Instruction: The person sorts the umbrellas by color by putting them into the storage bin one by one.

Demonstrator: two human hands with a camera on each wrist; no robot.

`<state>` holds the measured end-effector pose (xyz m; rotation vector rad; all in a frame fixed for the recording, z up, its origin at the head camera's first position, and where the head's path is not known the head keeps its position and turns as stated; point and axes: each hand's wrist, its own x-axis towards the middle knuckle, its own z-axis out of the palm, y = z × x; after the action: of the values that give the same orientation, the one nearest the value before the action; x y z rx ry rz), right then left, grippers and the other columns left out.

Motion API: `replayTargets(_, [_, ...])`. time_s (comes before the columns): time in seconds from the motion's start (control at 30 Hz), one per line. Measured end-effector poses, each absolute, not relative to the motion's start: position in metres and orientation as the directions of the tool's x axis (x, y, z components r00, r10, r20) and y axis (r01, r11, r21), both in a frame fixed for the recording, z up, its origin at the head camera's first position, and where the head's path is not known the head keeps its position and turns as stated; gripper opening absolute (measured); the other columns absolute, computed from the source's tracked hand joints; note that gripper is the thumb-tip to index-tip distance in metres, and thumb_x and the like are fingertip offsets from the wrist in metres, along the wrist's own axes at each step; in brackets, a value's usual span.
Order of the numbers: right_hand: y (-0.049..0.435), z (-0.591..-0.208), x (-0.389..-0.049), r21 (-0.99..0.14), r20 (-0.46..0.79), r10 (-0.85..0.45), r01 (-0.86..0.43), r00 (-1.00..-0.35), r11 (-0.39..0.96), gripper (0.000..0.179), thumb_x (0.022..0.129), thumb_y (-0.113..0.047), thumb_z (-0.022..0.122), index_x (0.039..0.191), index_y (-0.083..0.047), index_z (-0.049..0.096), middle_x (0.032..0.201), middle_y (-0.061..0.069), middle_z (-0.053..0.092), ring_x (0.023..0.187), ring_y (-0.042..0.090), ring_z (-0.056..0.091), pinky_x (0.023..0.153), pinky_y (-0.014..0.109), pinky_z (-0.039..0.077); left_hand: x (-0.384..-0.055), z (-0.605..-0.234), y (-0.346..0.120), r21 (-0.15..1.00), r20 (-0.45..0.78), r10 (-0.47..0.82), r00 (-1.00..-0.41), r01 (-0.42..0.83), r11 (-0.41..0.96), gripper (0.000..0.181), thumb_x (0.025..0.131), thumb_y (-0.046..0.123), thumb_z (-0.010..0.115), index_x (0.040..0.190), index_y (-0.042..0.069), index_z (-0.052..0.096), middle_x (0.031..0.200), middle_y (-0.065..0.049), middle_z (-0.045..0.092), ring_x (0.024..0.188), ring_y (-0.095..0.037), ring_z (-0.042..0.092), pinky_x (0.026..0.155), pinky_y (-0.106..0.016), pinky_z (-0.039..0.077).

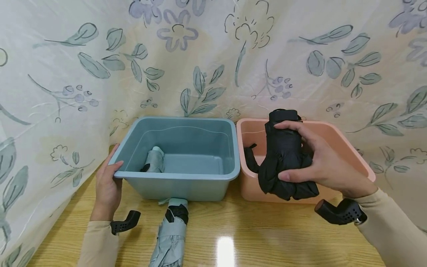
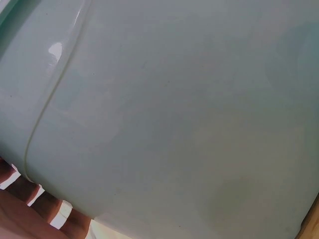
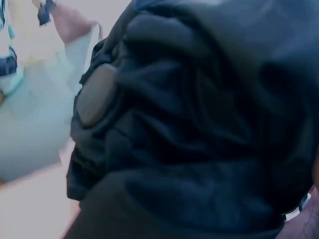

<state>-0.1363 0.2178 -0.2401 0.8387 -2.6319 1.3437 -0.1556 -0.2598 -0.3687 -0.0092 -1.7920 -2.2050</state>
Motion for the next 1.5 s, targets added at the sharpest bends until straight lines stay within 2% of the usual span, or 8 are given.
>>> replayTargets(0.17, [0.229, -0.229, -0.161, -0.611, 0.239, -0.325, -0.402, -0.915, 0.682, 0.091, 0.070, -0.027, 0.096, 0.144, -0.046, 0.046, 0.108, 0.004, 0.067, 0.088, 0.021, 0.067, 0.071, 0.032, 0.054, -0.156, -0.369, -0.259, 0.955, 0.190, -0.225, -0.956, 0.233, -0.181, 0.054, 0.107, 0.016, 0.041, 0.160, 0.021, 0.034, 0.164, -0.003, 0.027, 0.146, -0.025, 0.024, 0.115, -0.031, 0.022])
replayTargets(0.3, [0.235, -0.230, -0.183, -0.741, 0.129, -0.362, -0.332, -0.923, 0.584, 0.087, 0.080, -0.014, 0.088, 0.149, -0.038, 0.040, 0.122, 0.015, 0.055, 0.099, 0.031, 0.063, 0.070, 0.041, 0.057, -0.156, -0.369, -0.259, 0.955, 0.194, -0.222, -0.955, 0.236, -0.178, 0.054, 0.107, 0.016, 0.040, 0.160, 0.021, 0.034, 0.164, -0.002, 0.026, 0.146, -0.025, 0.023, 0.116, -0.033, 0.021])
replayTargets(0.4, [0.240, -0.234, -0.199, -0.797, 0.080, -0.415, -0.308, -0.906, 0.520, 0.085, 0.083, -0.006, 0.083, 0.151, -0.031, 0.038, 0.128, 0.019, 0.047, 0.100, 0.036, 0.061, 0.069, 0.045, 0.058, -0.157, -0.369, -0.259, 0.956, 0.199, -0.219, -0.955, 0.238, -0.173, 0.054, 0.107, 0.017, 0.040, 0.160, 0.021, 0.034, 0.164, -0.002, 0.025, 0.147, -0.026, 0.023, 0.117, -0.035, 0.020])
replayTargets(0.63, [0.249, -0.256, -0.230, -0.759, -0.086, -0.458, -0.240, -0.885, 0.605, 0.085, 0.081, -0.022, 0.088, 0.150, -0.028, 0.037, 0.128, 0.022, 0.049, 0.091, 0.033, 0.068, 0.071, 0.043, 0.058, -0.157, -0.369, -0.259, 0.955, 0.198, -0.212, -0.957, 0.237, -0.179, 0.054, 0.107, 0.018, 0.041, 0.160, 0.022, 0.035, 0.164, -0.002, 0.026, 0.146, -0.026, 0.023, 0.116, -0.033, 0.022])
replayTargets(0.9, [0.250, -0.278, -0.253, -0.687, -0.176, -0.515, -0.270, -0.839, 0.675, 0.086, 0.079, -0.027, 0.090, 0.150, -0.021, 0.041, 0.143, 0.017, 0.038, 0.104, 0.030, 0.061, 0.083, 0.039, 0.053, -0.158, -0.370, -0.259, 0.954, 0.194, -0.225, -0.955, 0.237, -0.184, 0.054, 0.106, 0.015, 0.041, 0.160, 0.021, 0.035, 0.163, -0.002, 0.028, 0.145, -0.024, 0.025, 0.114, -0.032, 0.023])
replayTargets(1.07, [0.246, -0.288, -0.260, -0.602, -0.213, -0.517, -0.305, -0.829, 0.738, 0.089, 0.076, -0.037, 0.090, 0.149, -0.020, 0.042, 0.146, 0.016, 0.038, 0.106, 0.026, 0.061, 0.085, 0.037, 0.053, -0.158, -0.369, -0.259, 0.952, 0.194, -0.223, -0.955, 0.238, -0.190, 0.054, 0.106, 0.014, 0.041, 0.159, 0.021, 0.036, 0.164, -0.002, 0.028, 0.145, -0.023, 0.025, 0.112, -0.028, 0.026])
replayTargets(1.23, [0.242, -0.296, -0.264, -0.641, -0.275, -0.515, -0.245, -0.812, 0.728, 0.091, 0.076, -0.033, 0.091, 0.149, -0.015, 0.041, 0.145, 0.017, 0.039, 0.109, 0.026, 0.061, 0.088, 0.037, 0.053, -0.158, -0.369, -0.259, 0.952, 0.198, -0.225, -0.954, 0.242, -0.187, 0.054, 0.106, 0.013, 0.040, 0.159, 0.020, 0.036, 0.163, -0.002, 0.028, 0.145, -0.024, 0.026, 0.113, -0.029, 0.026])
replayTargets(1.5, [0.239, -0.307, -0.274, -0.695, -0.380, -0.542, -0.156, -0.749, 0.702, 0.090, 0.079, -0.023, 0.089, 0.151, -0.010, 0.036, 0.130, 0.021, 0.051, 0.102, 0.026, 0.064, 0.087, 0.035, 0.052, -0.158, -0.369, -0.261, 0.951, 0.199, -0.230, -0.953, 0.244, -0.189, 0.054, 0.106, 0.013, 0.040, 0.159, 0.019, 0.036, 0.163, -0.003, 0.029, 0.145, -0.024, 0.026, 0.112, -0.029, 0.026])
